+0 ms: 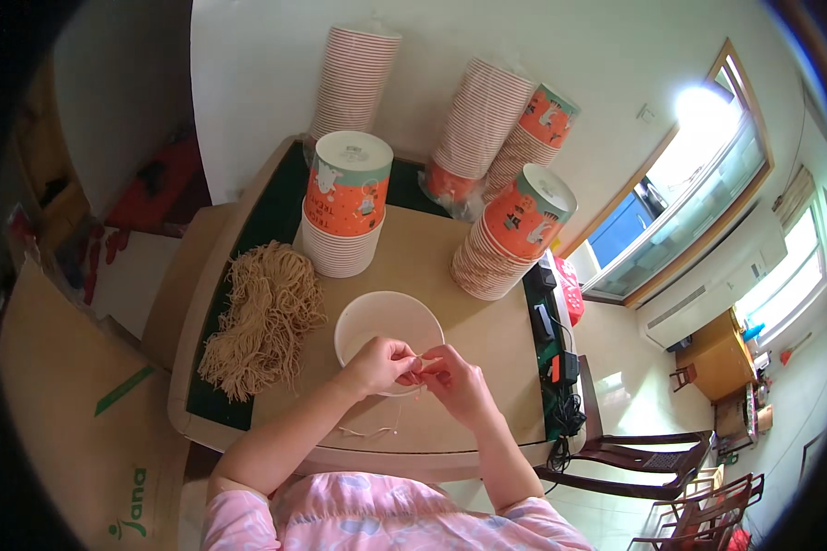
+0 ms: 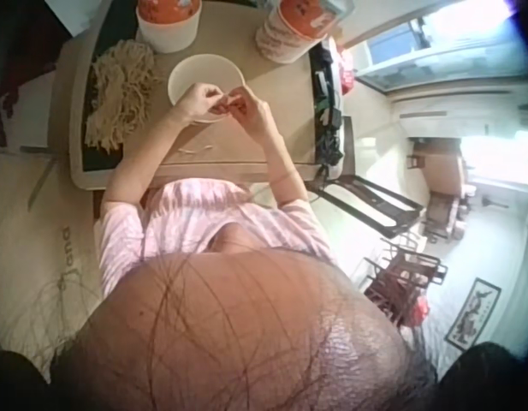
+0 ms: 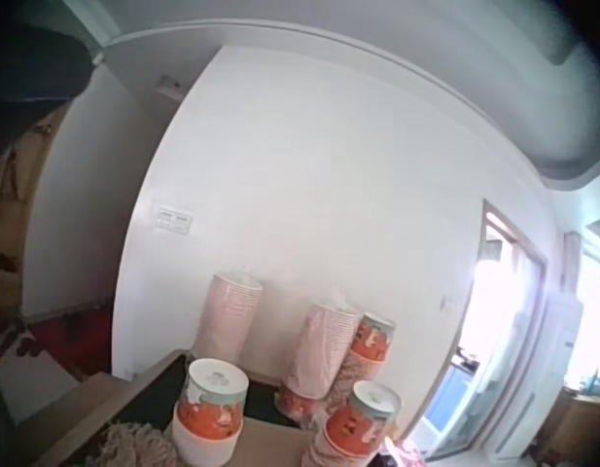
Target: The recorder is taking strands of twine and tying them to paper buckets as part of a packaging process.
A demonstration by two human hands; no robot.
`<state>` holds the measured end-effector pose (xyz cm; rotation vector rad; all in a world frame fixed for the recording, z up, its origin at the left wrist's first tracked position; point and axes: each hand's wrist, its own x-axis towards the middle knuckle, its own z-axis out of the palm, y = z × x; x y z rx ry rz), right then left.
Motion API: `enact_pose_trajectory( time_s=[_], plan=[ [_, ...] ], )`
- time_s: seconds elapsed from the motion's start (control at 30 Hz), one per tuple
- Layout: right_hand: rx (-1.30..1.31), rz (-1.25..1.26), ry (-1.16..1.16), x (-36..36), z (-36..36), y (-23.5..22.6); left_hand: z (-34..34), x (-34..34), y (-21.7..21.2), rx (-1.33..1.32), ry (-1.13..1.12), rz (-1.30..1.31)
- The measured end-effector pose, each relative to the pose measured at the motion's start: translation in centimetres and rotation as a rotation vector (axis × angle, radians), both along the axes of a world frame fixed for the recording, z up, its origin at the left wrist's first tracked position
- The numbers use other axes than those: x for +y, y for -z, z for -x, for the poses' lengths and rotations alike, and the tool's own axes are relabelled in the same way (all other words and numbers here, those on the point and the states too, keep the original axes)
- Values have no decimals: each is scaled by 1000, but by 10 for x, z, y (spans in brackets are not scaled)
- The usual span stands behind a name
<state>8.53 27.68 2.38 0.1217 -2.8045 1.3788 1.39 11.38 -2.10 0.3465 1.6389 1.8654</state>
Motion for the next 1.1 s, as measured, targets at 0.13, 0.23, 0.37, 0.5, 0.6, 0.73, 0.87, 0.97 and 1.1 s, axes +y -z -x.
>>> enact_pose_trajectory(
  time_s=[0.13,0.23,0.37,0.5,0.6,0.73,0.87,0.97,1.1],
  plan=[
    [-52,75,-51,2,0,-6,-1,0,-2,-12,9,-2],
    [-58,110,-75,3,1,-6,0,-1,-3,-35,13,-2],
    [-76,227,-62,8,3,4,1,-2,-4,-51,26,-20],
    [-82,252,-34,10,3,9,3,-4,-7,-57,43,-15],
    [-87,283,7,15,5,17,7,-4,-10,-97,68,-39],
    [-4,278,32,16,5,17,16,1,-10,-298,64,-20],
    [97,117,65,16,1,10,27,7,-10,-295,224,156],
    [151,62,73,15,0,4,29,11,-11,-234,294,199],
    [159,112,122,12,-2,5,26,17,-7,-241,284,214]
  ],
)
